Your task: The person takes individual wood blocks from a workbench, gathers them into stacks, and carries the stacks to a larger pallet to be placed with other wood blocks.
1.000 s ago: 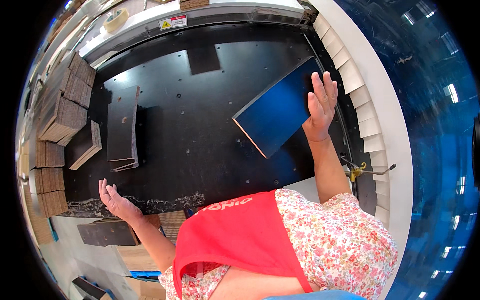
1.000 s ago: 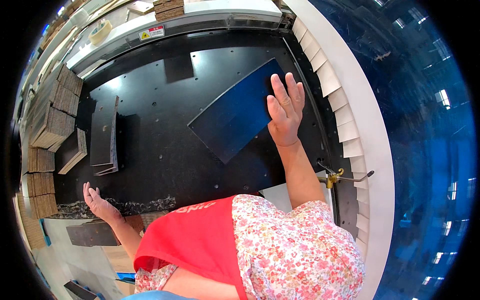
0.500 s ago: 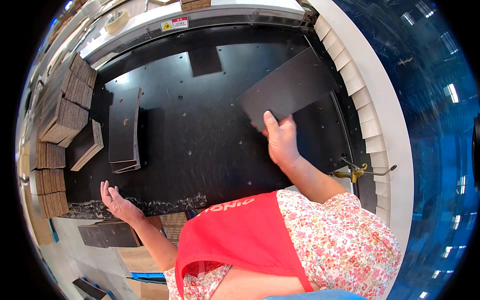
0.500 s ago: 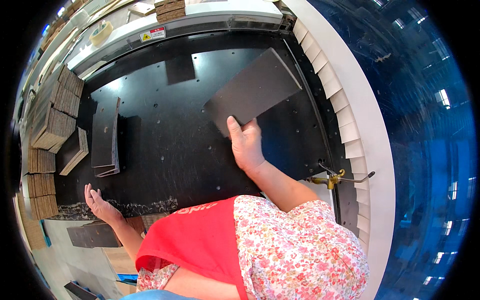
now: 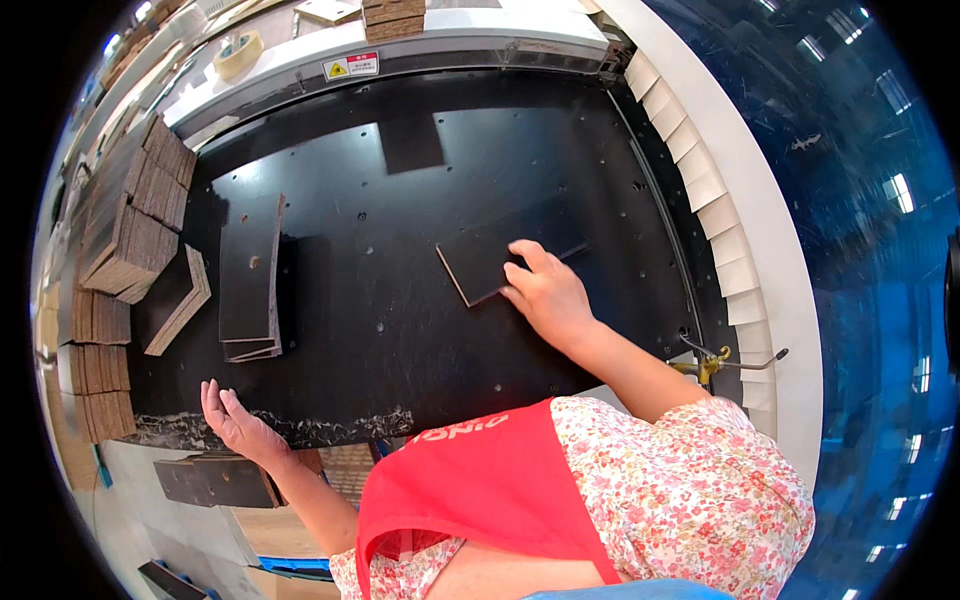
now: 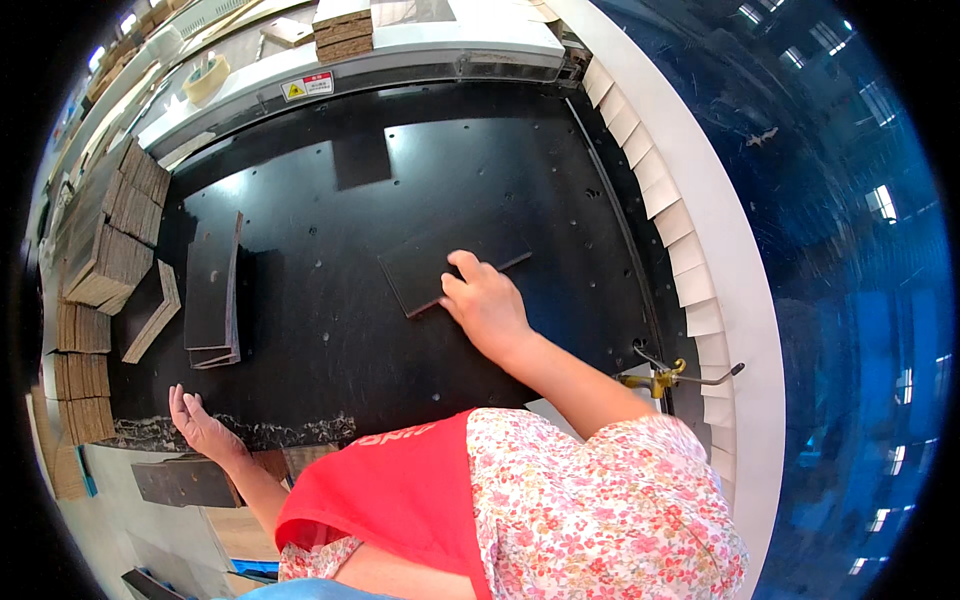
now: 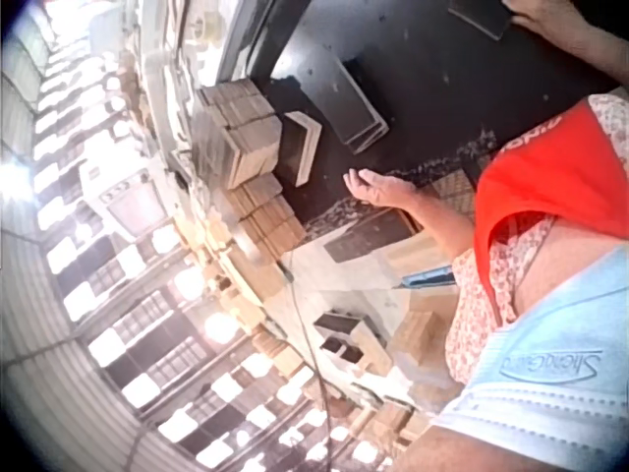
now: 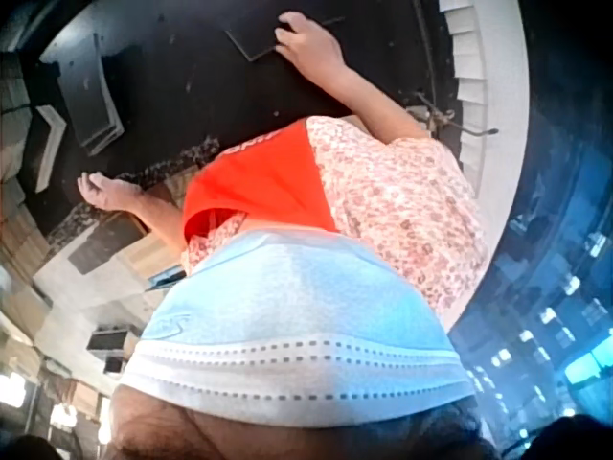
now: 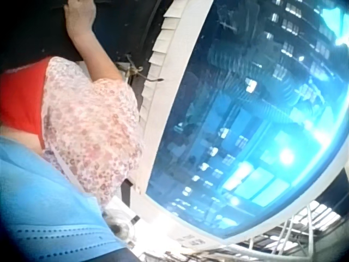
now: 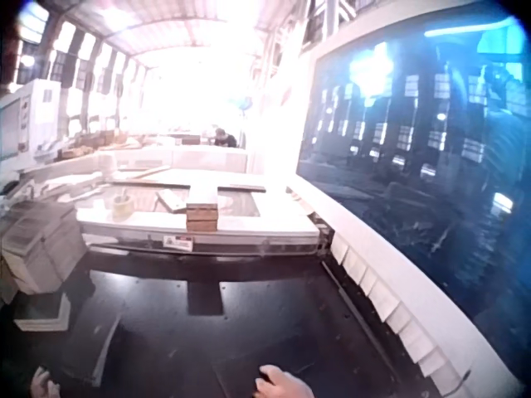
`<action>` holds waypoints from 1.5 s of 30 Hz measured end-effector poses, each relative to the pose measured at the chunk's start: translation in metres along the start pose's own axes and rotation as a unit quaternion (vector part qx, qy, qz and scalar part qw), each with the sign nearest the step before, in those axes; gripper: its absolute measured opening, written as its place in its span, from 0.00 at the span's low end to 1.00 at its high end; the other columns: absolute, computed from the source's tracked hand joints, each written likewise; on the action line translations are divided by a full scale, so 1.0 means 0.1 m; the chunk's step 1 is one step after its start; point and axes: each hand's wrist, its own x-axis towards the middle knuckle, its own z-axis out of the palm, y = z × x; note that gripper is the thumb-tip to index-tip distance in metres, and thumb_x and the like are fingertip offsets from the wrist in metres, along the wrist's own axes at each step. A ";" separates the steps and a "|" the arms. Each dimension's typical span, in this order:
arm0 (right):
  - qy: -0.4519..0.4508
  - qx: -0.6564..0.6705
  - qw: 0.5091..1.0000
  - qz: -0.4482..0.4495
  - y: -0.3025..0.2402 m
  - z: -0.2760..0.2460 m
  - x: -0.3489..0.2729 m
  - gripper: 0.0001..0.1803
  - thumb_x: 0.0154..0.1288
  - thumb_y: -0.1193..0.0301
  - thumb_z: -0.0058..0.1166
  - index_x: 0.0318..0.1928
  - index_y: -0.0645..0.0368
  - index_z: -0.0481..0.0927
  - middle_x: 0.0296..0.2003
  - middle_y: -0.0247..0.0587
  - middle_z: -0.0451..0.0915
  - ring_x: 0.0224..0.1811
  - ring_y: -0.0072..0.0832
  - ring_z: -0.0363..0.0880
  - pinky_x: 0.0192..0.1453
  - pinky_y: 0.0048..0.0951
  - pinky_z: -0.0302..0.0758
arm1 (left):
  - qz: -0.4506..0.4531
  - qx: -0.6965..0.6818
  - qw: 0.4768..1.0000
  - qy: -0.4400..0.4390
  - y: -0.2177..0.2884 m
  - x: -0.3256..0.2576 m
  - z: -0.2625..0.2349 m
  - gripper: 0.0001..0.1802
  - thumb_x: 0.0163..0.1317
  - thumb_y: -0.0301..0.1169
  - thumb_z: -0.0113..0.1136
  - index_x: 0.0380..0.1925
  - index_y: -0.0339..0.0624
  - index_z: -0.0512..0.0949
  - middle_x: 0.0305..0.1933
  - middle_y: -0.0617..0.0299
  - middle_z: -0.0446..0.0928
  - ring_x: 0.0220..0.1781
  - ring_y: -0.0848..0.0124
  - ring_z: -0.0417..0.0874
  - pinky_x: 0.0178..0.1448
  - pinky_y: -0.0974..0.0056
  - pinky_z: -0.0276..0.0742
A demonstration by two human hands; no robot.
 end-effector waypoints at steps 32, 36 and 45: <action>-0.005 -0.094 0.880 0.465 2.77 0.57 2.35 0.51 0.64 0.35 0.40 0.66 0.73 0.62 0.71 0.69 0.47 0.76 0.58 0.40 0.75 0.54 0.34 | 0.090 0.308 0.947 0.024 -0.32 0.23 0.06 0.19 0.68 0.40 0.56 0.48 0.33 0.78 0.58 0.46 0.73 0.61 0.55 0.72 0.66 0.55 0.65; -0.005 -0.130 0.854 0.503 2.82 0.64 2.50 0.55 0.65 0.36 0.39 0.69 0.78 0.50 0.71 0.72 0.43 0.76 0.58 0.36 0.76 0.52 0.33 | 0.110 0.407 0.906 0.033 -0.40 0.34 0.10 0.22 0.67 0.43 0.54 0.46 0.32 0.80 0.55 0.43 0.75 0.62 0.51 0.71 0.67 0.53 0.63; -0.089 -0.144 0.849 0.500 2.68 0.63 2.62 0.51 0.68 0.35 0.19 0.68 0.73 0.58 0.72 0.65 0.45 0.77 0.58 0.33 0.75 0.60 0.34 | 0.040 0.505 0.862 -0.003 -0.34 0.34 0.12 0.26 0.66 0.47 0.51 0.57 0.42 0.75 0.63 0.46 0.71 0.66 0.52 0.69 0.69 0.52 0.63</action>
